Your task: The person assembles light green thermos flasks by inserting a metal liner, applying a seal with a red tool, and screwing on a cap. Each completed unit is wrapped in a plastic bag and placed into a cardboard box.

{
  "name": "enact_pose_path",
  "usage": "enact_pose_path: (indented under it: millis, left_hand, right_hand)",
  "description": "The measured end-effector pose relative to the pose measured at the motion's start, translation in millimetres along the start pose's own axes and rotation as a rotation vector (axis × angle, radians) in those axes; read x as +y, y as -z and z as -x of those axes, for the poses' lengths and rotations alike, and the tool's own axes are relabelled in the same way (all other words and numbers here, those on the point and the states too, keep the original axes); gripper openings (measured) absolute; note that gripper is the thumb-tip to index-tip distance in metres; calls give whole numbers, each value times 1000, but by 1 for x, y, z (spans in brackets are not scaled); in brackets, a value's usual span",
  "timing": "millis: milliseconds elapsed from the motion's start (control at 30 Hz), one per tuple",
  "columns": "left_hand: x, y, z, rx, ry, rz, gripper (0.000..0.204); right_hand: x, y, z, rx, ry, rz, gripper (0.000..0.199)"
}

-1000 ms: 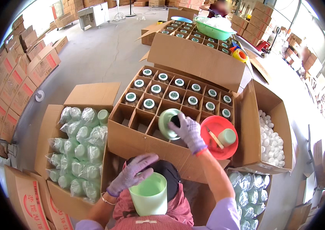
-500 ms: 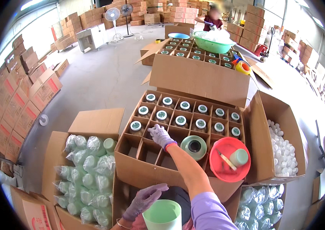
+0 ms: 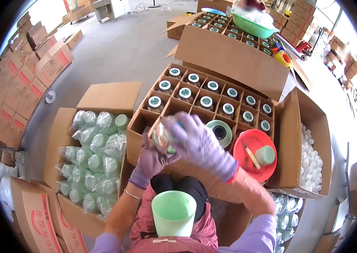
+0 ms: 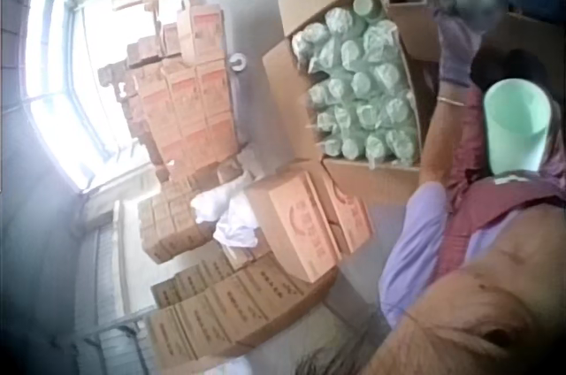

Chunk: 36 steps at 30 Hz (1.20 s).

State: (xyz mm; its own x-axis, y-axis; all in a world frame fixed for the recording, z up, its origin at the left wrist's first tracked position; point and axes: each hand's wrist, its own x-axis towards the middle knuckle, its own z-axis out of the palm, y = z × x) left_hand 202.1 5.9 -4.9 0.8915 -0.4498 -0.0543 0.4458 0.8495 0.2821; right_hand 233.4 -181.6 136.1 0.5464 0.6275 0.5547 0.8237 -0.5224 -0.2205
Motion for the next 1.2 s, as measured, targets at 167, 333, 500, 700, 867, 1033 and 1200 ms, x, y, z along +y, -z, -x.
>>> enact_pose_path:
  millis: [167, 333, 500, 700, 867, 1033, 1200]
  left_hand:
    - [-27, -18, 36, -1, -10, 114, 67]
    - [-32, -31, 56, 92, -57, -14, 66]
    - [-12, 1, 62, 104, -168, -370, 55]
    - [5, -19, 95, 80, -159, -945, 69]
    - [-11, -3, 185, 178, -189, -932, 80]
    - [-66, 78, 286, 500, -300, -500, 69]
    - [-79, 155, 330, 547, -335, -947, 52]
  right_hand:
    - [-42, -11, 49, 185, 75, 55, 60]
    - [-68, -35, 99, 396, -259, -677, 65]
    - [-81, -16, 136, 157, -201, -746, 54]
    - [-110, -32, 233, 190, -582, -810, 53]
    - [-192, -39, 314, -42, -586, -738, 70]
    - [-227, -59, 318, -145, -619, -750, 85]
    - [-203, -68, 217, 33, -740, -1327, 83]
